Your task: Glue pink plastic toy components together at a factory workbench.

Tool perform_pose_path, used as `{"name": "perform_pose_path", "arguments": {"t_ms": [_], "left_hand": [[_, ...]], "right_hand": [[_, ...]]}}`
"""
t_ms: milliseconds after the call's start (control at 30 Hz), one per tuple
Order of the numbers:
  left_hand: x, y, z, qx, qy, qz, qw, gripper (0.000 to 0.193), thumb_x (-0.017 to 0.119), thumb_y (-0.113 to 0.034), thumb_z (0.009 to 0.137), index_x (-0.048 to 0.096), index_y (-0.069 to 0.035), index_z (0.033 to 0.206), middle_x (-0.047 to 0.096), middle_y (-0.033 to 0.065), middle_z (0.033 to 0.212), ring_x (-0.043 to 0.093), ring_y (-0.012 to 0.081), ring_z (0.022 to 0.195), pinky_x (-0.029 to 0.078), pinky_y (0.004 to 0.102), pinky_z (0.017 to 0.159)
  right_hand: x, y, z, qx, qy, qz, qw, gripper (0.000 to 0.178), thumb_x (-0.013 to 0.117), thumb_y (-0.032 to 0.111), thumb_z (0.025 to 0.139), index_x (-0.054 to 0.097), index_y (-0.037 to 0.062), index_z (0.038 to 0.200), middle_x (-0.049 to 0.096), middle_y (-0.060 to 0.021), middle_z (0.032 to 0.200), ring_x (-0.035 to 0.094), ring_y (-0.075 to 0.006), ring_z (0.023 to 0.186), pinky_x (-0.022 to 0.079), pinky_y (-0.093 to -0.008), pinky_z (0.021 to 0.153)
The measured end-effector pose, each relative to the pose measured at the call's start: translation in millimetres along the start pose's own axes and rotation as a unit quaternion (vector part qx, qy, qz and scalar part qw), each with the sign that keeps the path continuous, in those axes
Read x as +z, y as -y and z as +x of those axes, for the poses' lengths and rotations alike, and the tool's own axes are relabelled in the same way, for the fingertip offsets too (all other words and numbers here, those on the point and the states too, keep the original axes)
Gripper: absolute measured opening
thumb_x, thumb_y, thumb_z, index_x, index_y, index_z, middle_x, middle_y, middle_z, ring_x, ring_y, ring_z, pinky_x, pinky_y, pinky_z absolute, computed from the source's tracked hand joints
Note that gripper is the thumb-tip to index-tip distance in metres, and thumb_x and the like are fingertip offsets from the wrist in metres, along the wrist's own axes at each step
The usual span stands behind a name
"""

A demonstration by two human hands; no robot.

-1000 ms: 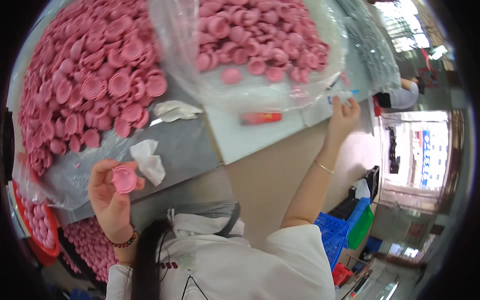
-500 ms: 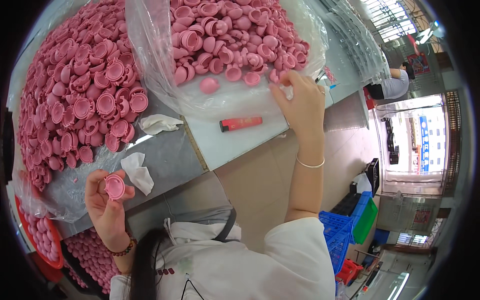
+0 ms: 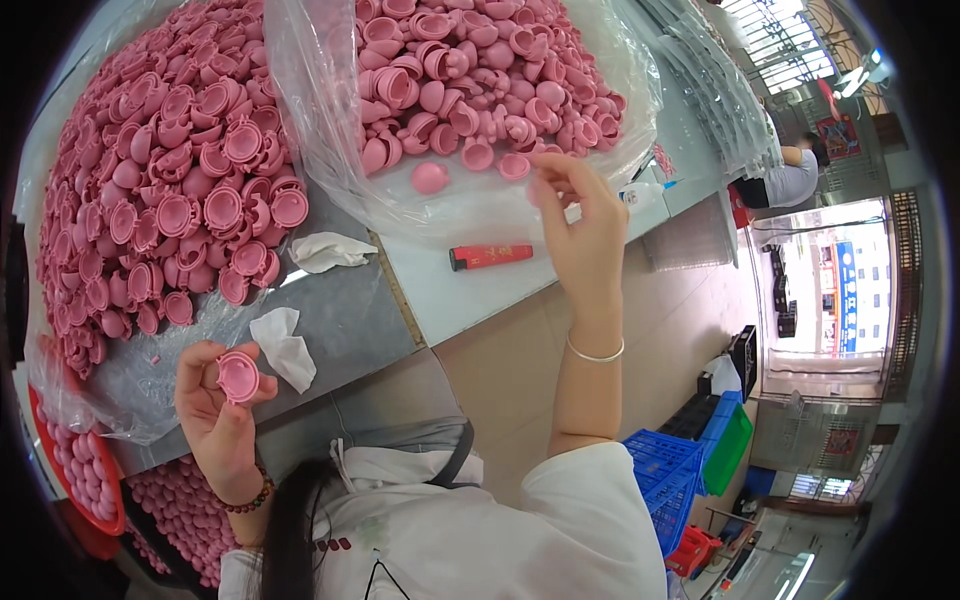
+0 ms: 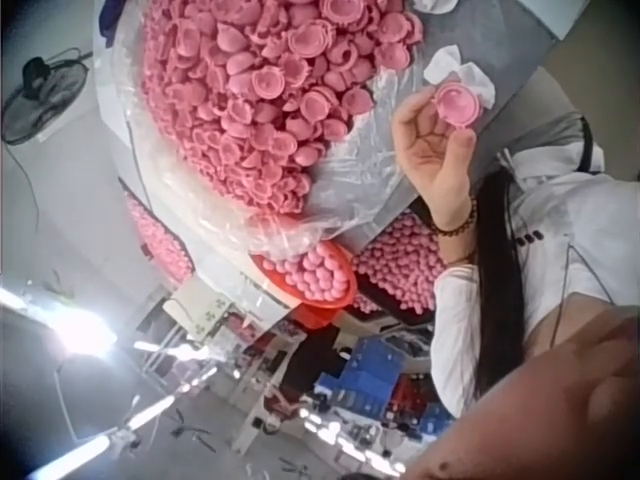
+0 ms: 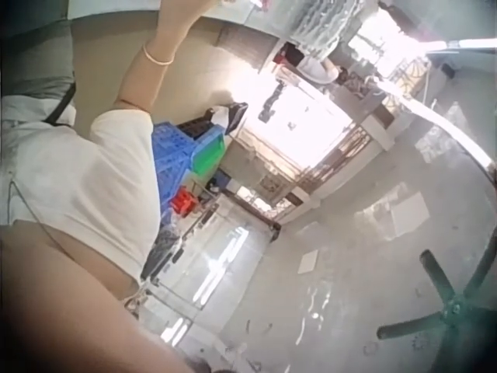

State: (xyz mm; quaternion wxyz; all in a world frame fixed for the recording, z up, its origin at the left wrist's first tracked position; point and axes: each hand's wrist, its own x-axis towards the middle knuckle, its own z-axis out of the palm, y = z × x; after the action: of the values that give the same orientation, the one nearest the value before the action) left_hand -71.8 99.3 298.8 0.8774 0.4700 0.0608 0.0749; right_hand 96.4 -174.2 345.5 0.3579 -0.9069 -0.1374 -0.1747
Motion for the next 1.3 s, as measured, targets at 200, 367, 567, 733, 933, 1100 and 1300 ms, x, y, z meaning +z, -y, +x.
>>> {"name": "perform_pose_path", "arguments": {"t_ms": [200, 367, 567, 733, 933, 1100, 1300], "left_hand": [[-1, 0, -1, 0.004, -0.005, -0.007, 1.0, 0.046, 0.064, -0.008, 0.07, 0.036, 0.003, 0.105, 0.053, 0.0214, 0.102, 0.057, 0.0227, 0.084, 0.048, 0.0324, 0.075], [-2, -1, -2, 0.007, -0.002, -0.021, 1.0, 0.046, 0.064, -0.007, 0.07, 0.037, 0.003, 0.106, 0.052, 0.0219, 0.103, 0.056, 0.0222, 0.087, 0.048, 0.0317, 0.074], [-4, -2, -1, 0.001, 0.02, -0.021, 1.0, 0.045, 0.063, -0.005, 0.07, 0.038, 0.004, 0.106, 0.052, 0.0217, 0.104, 0.053, 0.0206, 0.095, 0.042, 0.0283, 0.081], [-4, -2, -1, -0.001, 0.028, -0.037, 0.999, 0.045, 0.064, -0.002, 0.069, 0.039, 0.003, 0.106, 0.051, 0.0211, 0.105, 0.051, 0.021, 0.098, 0.04, 0.0286, 0.083], [-1, -4, -1, -0.003, 0.003, -0.038, 0.999, 0.045, 0.065, 0.002, 0.067, 0.04, 0.004, 0.105, 0.052, 0.0199, 0.104, 0.05, 0.0222, 0.1, 0.04, 0.0308, 0.085], [0, -3, 0, 0.003, 0.039, 0.01, 0.999, 0.041, 0.064, 0.009, 0.064, 0.045, 0.005, 0.1, 0.053, 0.019, 0.103, 0.053, 0.0224, 0.096, 0.042, 0.0318, 0.084], [-2, -2, -1, 0.005, 0.057, 0.017, 0.998, 0.038, 0.063, 0.011, 0.063, 0.048, 0.005, 0.097, 0.052, 0.0192, 0.104, 0.054, 0.0221, 0.094, 0.045, 0.0327, 0.082]], "right_hand": [[40, 48, -41, 0.041, 0.219, 0.318, 0.922, 0.018, 0.048, -0.007, 0.075, 0.054, -0.0036, 0.091, 0.055, -0.0058, 0.085, 0.054, -0.0105, 0.071, 0.044, -0.021, 0.063], [59, 65, -49, -0.038, 0.262, 0.193, 0.945, 0.021, 0.048, -0.008, 0.072, 0.058, 0.0009, 0.089, 0.052, -0.0082, 0.084, 0.053, -0.0118, 0.066, 0.044, -0.0212, 0.061], [47, 69, -47, -0.243, 0.269, 0.017, 0.932, 0.035, 0.053, -0.009, 0.061, 0.06, 0.0062, 0.091, 0.053, -0.0067, 0.088, 0.052, -0.0194, 0.075, 0.043, -0.028, 0.064], [54, 67, -42, -0.324, 0.314, 0.016, 0.892, 0.036, 0.057, -0.006, 0.058, 0.059, 0.0051, 0.092, 0.054, -0.0062, 0.09, 0.051, -0.0218, 0.078, 0.042, -0.0305, 0.065], [56, 74, -40, -0.251, 0.301, 0.033, 0.92, 0.038, 0.065, 0.001, 0.055, 0.058, 0.0037, 0.092, 0.054, -0.0064, 0.083, 0.052, -0.0218, 0.074, 0.042, -0.0292, 0.064], [59, 90, -50, -0.191, 0.289, 0.194, 0.918, 0.038, 0.071, 0.008, 0.054, 0.06, 0.0028, 0.09, 0.055, -0.0067, 0.08, 0.052, -0.0192, 0.07, 0.042, -0.0275, 0.061], [81, 98, -57, -0.273, 0.253, 0.266, 0.889, 0.039, 0.074, 0.017, 0.056, 0.061, 0.0022, 0.089, 0.056, -0.0073, 0.081, 0.052, -0.0182, 0.068, 0.041, -0.026, 0.059]]}}
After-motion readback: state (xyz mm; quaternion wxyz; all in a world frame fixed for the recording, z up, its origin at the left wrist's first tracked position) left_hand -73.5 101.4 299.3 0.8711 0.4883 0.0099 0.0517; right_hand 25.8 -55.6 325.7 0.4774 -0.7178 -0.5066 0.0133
